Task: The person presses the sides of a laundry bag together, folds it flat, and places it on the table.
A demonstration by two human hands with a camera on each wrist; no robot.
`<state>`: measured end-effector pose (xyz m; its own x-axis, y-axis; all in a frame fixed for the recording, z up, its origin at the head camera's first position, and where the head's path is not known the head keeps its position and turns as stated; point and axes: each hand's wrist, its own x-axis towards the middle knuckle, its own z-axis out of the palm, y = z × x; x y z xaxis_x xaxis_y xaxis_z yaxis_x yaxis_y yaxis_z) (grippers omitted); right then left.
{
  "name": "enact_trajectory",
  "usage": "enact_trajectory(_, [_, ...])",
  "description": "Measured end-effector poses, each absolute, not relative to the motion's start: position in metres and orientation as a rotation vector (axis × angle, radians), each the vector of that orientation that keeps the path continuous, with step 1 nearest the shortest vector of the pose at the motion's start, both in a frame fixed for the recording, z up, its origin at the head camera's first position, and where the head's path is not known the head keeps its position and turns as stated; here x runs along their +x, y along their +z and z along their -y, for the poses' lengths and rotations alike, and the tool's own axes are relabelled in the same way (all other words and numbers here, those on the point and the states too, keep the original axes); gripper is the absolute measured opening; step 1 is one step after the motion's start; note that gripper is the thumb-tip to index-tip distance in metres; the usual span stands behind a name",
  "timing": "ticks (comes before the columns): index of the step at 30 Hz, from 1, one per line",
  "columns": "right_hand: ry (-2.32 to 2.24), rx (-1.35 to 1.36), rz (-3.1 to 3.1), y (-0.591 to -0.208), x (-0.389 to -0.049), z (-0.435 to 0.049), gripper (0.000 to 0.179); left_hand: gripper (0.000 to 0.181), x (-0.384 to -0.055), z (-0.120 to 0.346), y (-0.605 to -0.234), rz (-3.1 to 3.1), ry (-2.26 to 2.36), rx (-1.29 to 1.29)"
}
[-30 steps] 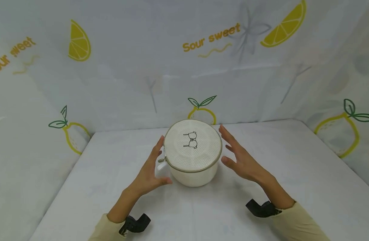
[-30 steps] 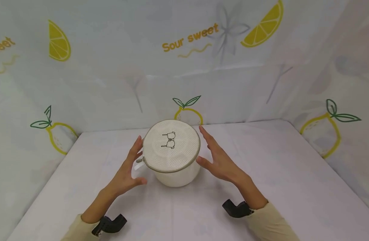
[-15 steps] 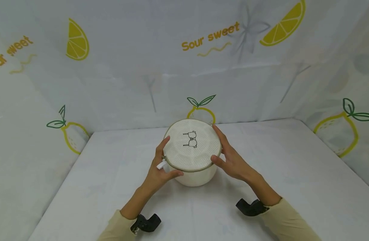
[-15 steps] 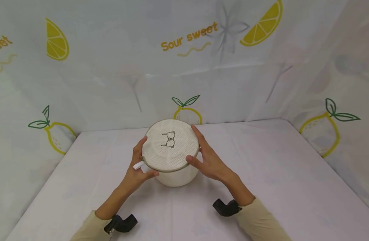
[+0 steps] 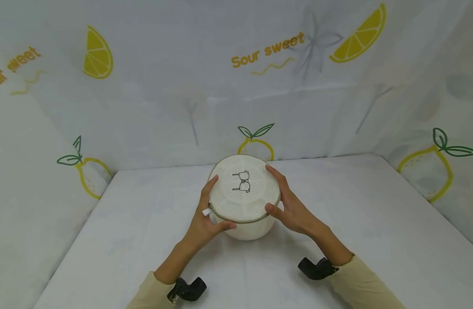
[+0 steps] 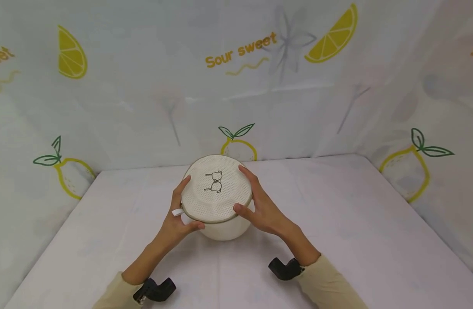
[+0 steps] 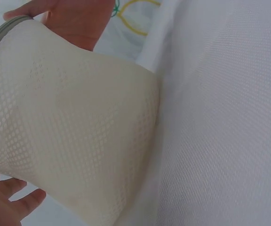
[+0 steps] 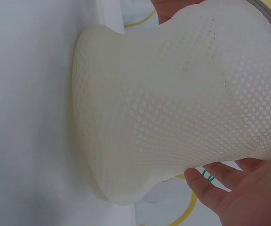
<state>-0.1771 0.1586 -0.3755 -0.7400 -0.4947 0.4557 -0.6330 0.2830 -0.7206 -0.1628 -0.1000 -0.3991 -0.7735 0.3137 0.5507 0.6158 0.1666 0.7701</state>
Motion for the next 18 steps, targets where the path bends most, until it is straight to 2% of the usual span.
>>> enact_trajectory(8, [1.44, 1.072, 2.432, -0.3755, -0.1765, -0.1603, 0.09, 0.115, -0.1614, 0.0998, -0.3972, 2.221, -1.626, -0.905])
enact_trajectory(18, [1.507, 1.057, 2.501, -0.3729, -0.1762, -0.163, 0.111, 0.117, -0.1622, 0.0991, -0.3968, 2.231, -1.634, -0.92])
